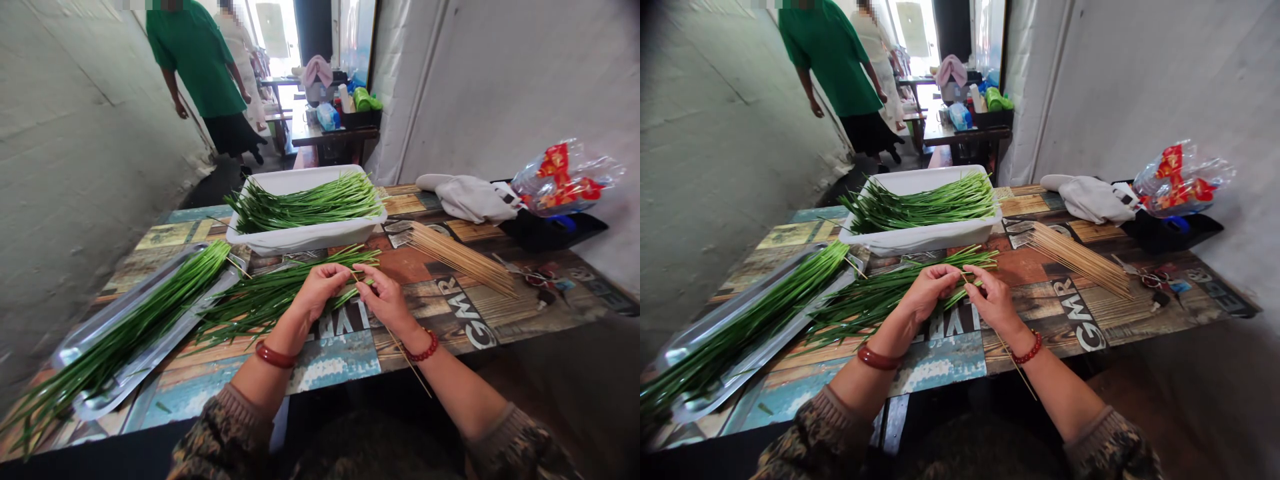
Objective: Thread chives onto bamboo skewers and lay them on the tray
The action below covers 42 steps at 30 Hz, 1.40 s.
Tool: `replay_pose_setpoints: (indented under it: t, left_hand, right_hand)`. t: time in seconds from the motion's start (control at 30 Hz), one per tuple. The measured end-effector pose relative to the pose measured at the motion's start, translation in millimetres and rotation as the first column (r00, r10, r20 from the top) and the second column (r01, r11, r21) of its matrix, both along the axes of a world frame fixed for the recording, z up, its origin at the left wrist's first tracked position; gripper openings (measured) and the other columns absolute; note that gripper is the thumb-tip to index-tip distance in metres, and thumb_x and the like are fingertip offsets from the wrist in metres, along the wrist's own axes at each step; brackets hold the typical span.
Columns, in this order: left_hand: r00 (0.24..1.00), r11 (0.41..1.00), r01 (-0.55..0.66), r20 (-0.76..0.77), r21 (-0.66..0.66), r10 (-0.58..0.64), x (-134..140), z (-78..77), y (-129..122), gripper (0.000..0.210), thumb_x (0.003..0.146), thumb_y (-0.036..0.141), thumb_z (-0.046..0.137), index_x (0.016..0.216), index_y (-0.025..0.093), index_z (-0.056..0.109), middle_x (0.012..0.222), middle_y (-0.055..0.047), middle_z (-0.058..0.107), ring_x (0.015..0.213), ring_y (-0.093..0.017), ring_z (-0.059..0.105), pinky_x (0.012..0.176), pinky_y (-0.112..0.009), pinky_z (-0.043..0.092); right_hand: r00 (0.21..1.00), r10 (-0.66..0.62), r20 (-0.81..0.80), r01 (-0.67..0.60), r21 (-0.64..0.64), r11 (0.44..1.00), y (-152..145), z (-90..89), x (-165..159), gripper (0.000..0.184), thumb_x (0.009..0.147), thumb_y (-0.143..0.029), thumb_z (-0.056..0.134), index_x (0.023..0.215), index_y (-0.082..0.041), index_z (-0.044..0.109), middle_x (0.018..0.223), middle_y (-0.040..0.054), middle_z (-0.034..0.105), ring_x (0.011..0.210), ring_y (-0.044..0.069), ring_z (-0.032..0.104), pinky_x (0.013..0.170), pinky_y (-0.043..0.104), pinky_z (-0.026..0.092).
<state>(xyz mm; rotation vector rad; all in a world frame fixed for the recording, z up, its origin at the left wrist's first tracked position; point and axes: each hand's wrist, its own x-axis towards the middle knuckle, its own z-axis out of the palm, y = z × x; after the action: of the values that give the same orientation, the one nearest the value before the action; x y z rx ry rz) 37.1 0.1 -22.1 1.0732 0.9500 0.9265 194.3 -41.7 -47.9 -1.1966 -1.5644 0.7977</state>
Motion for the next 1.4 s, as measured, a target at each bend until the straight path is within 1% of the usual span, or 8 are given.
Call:
replay_pose_setpoints:
  t: [0.17, 0.47, 0.57, 0.67, 0.93, 1.13, 1.4]
  left_hand:
    - [1.0, 1.0, -0.002, -0.002, -0.003, 0.002, 0.3, 0.4, 0.1, 0.029, 0.064, 0.037, 0.076, 0.067, 0.012, 0.063, 0.051, 0.004, 0.049, 0.042, -0.003, 0.032, 0.043, -0.019, 0.019]
    - [0.999, 0.999, 0.036, -0.014, 0.032, -0.035, 0.8, 2.2, -2.5, 0.031, 0.065, 0.04, 0.076, 0.066, 0.011, 0.064, 0.052, 0.004, 0.048, 0.045, -0.003, 0.032, 0.044, -0.019, 0.019]
    - [1.0, 0.999, 0.022, -0.02, 0.041, -0.021, 0.9, 0.9, -1.8, 0.032, 0.065, 0.04, 0.077, 0.066, 0.011, 0.064, 0.053, 0.004, 0.048, 0.045, -0.003, 0.033, 0.044, -0.019, 0.02]
    - [1.0, 1.0, 0.002, -0.015, 0.03, -0.002, 0.8, -0.6, -0.7, 0.031, 0.064, 0.039, 0.077, 0.068, 0.011, 0.064, 0.053, 0.004, 0.048, 0.044, -0.003, 0.032, 0.043, -0.019, 0.02]
    - [1.0, 1.0, -0.005, -0.007, 0.017, 0.005, 0.6, -1.9, -0.1, 0.03, 0.065, 0.038, 0.076, 0.068, 0.012, 0.062, 0.051, 0.005, 0.048, 0.043, -0.003, 0.033, 0.043, -0.019, 0.02]
    - [1.0, 0.998, 0.011, -0.005, 0.054, -0.011, 1.1, -0.5, -1.5, 0.028, 0.068, 0.036, 0.075, 0.068, 0.011, 0.062, 0.053, 0.005, 0.046, 0.044, -0.003, 0.032, 0.044, -0.018, 0.021]
    - [0.999, 0.997, 0.03, -0.027, 0.07, -0.028, 2.2, -0.4, -1.9, 0.03, 0.069, 0.038, 0.074, 0.067, 0.011, 0.06, 0.054, 0.005, 0.046, 0.046, -0.003, 0.032, 0.045, -0.019, 0.021]
  right_hand:
    - [1.0, 0.004, 0.016, -0.004, 0.006, 1.0, -1.2, 0.7, 0.9, 0.039, 0.088, -0.027, 0.053, 0.126, -0.017, 0.057, 0.062, -0.0041, 0.053, 0.048, 0.009, 0.047, 0.048, 0.021, 0.038]
    - [0.999, 0.012, -0.032, -0.012, 0.013, 1.0, 0.2, 0.4, -1.1, 0.033, 0.088, -0.027, 0.054, 0.119, -0.018, 0.059, 0.062, -0.0039, 0.054, 0.05, 0.009, 0.049, 0.05, 0.021, 0.041]
    - [1.0, 0.003, -0.031, -0.002, 0.016, 1.0, 0.1, 0.1, -1.3, 0.033, 0.087, -0.027, 0.054, 0.119, -0.018, 0.059, 0.062, -0.0039, 0.054, 0.051, 0.01, 0.049, 0.05, 0.021, 0.041]
    - [1.0, 0.006, -0.02, -0.006, 0.019, 1.0, 0.3, -0.4, -0.6, 0.034, 0.088, -0.027, 0.053, 0.12, -0.018, 0.059, 0.063, -0.0039, 0.053, 0.051, 0.01, 0.048, 0.051, 0.021, 0.041]
    - [1.0, 0.001, 0.024, -0.002, 0.023, 1.0, -0.3, -0.6, 0.6, 0.041, 0.088, -0.028, 0.052, 0.128, -0.018, 0.056, 0.064, -0.0044, 0.052, 0.051, 0.009, 0.046, 0.052, 0.021, 0.038]
    - [1.0, -0.002, 0.018, 0.002, 0.034, 0.999, 0.5, -1.4, 0.2, 0.037, 0.088, -0.027, 0.052, 0.123, -0.018, 0.059, 0.064, -0.004, 0.052, 0.052, 0.01, 0.048, 0.053, 0.022, 0.039]
    - [1.0, -0.01, -0.004, 0.01, 0.046, 0.999, 1.6, -1.0, -1.3, 0.033, 0.088, -0.027, 0.052, 0.119, -0.019, 0.059, 0.063, -0.0037, 0.053, 0.053, 0.01, 0.05, 0.053, 0.022, 0.041]
